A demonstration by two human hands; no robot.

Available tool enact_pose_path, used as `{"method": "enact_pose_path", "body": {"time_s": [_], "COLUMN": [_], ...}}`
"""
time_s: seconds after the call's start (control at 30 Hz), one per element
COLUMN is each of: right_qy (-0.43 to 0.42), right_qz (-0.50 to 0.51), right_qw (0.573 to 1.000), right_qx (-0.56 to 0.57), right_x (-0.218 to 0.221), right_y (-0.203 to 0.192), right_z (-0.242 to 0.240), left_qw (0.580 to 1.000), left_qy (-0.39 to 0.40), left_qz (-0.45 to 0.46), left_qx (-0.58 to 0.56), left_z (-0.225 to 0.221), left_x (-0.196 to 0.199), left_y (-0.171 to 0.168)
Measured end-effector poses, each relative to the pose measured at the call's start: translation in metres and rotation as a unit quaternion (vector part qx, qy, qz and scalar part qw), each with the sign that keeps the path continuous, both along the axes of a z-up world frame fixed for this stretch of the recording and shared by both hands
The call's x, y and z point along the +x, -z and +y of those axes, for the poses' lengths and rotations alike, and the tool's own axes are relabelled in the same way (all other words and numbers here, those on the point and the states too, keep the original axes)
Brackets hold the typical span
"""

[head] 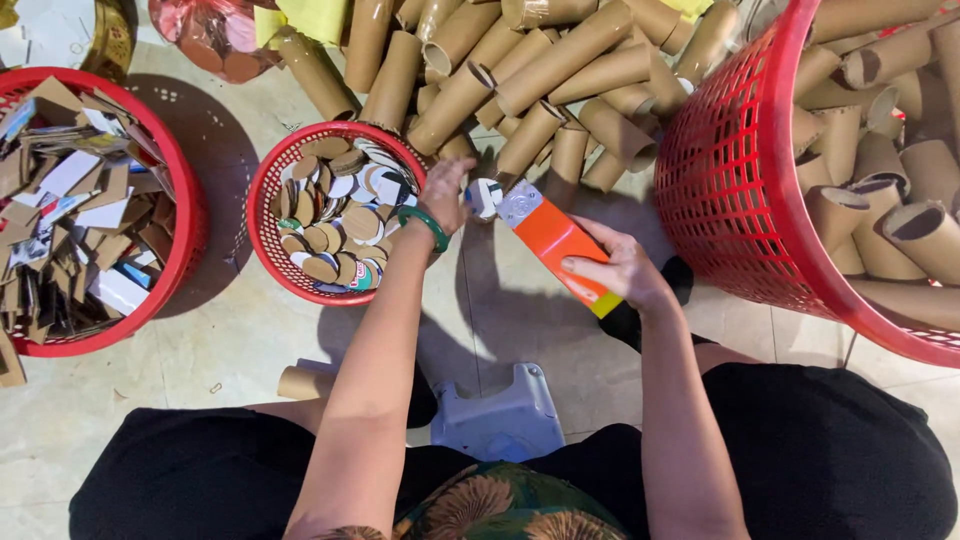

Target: Assembling paper tubes by manually inserting cardboard end-caps and securing them with a tape dispenser.

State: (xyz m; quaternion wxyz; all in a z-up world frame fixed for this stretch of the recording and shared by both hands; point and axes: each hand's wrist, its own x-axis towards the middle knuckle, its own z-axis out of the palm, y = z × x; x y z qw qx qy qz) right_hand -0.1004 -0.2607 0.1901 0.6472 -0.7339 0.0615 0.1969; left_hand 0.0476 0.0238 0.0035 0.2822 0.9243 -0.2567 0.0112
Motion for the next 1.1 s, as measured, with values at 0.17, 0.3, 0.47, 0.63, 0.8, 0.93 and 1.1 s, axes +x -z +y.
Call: {"method": "enact_pose_path", "body": {"time_s": [0.17,0.3,0.47,0.63,0.8,0.93,1.1], "right_qy": [-0.046,-0.049,-0.032,-0.012,-0.064,-0.097,-0.102], "right_qz": [-0.005,-0.024,0.009,0.012,0.065,0.104,0.140], "right_qw": [0.999,0.998,0.999,1.000,0.996,0.983,0.924], "right_qx": [-0.009,-0.015,-0.023,-0.007,-0.021,-0.119,-0.341], "right_x": [0.004,0.004,0.007,0.005,0.002,-0.002,0.012], "right_y": [-0.015,-0.013,-0.023,-0.015,-0.028,-0.026,0.016], "right_z": [0.003,0.009,0.016,0.005,-0.016,-0.039,-0.010], "left_qw": [0.790,0.543,0.557,0.430,0.749,0.852,0.951], "left_qy": [-0.204,-0.038,-0.138,-0.219,-0.163,-0.245,-0.256], "left_qz": [0.500,0.642,0.623,0.674,0.465,0.284,0.130], "left_qx": [-0.291,-0.540,-0.532,-0.560,-0.444,-0.364,-0.117], "left_z": [-0.013,-0.007,-0.030,-0.031,-0.014,0.009,-0.004], "left_x": [-0.018,-0.029,-0.035,-0.032,-0.008,0.018,0.007], "left_y": [-0.089,-0.018,-0.044,-0.107,-0.035,-0.016,0.026]}}
